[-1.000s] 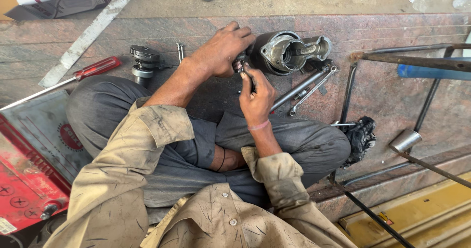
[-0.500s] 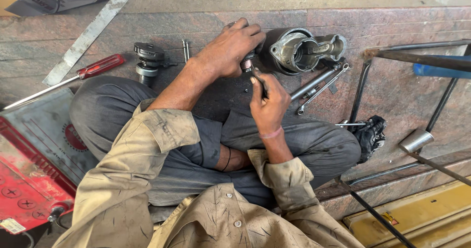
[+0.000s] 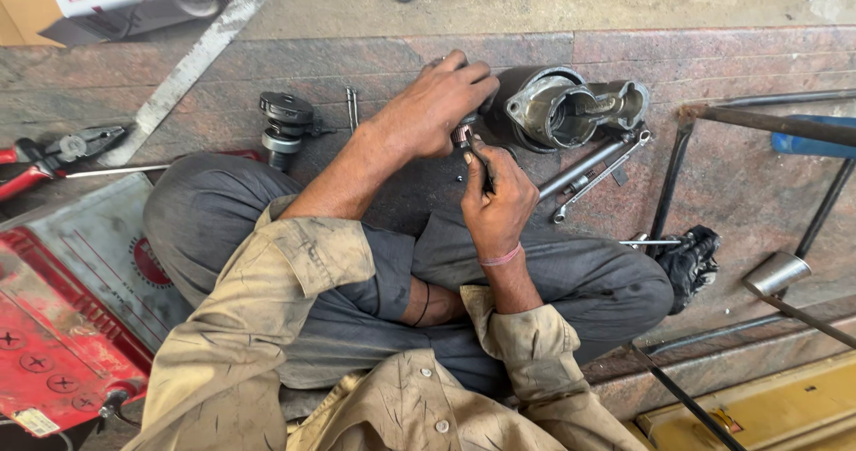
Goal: The person sits on the ground repairing a starter motor. They use a screwdriver on the solenoid terminal, separate the drive end housing from the armature, remove the end cap and brush holder, handle the copper commutator and springs, then reassemble the components and set the unit with other parts.
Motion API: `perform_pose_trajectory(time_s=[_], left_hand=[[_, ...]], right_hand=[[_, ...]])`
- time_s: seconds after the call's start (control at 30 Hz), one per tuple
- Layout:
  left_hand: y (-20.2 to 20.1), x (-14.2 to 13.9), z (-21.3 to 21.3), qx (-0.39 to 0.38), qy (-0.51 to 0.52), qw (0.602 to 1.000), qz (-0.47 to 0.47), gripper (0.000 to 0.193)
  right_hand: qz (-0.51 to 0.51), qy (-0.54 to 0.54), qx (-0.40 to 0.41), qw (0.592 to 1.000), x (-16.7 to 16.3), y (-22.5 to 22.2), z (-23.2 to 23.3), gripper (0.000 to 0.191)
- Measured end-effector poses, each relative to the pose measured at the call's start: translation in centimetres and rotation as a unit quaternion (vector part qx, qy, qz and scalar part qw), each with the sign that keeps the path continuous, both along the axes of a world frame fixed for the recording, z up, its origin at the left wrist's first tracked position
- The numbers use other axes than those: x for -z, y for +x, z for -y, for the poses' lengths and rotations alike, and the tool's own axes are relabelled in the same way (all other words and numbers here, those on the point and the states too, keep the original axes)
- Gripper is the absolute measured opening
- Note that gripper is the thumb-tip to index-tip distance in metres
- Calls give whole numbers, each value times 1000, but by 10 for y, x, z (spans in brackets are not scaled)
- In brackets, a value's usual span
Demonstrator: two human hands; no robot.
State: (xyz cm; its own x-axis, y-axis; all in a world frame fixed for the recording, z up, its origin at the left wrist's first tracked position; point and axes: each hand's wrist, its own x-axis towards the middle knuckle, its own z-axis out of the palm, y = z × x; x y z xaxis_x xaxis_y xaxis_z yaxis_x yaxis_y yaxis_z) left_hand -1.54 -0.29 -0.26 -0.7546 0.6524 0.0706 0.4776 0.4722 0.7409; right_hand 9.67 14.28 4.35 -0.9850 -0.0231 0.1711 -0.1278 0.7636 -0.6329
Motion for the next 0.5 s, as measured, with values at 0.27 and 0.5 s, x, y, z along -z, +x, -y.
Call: perform_pose_trajectory(time_s=[0.27,0.5], left_hand=[[-1,-3,3,4,-7,1000,18,80],[0,-6,3,-3,0,1000,13,81]], right_hand=[[2,30,4,1000,1,2,3,9],[12,13,15,1000,5,5,3,10]])
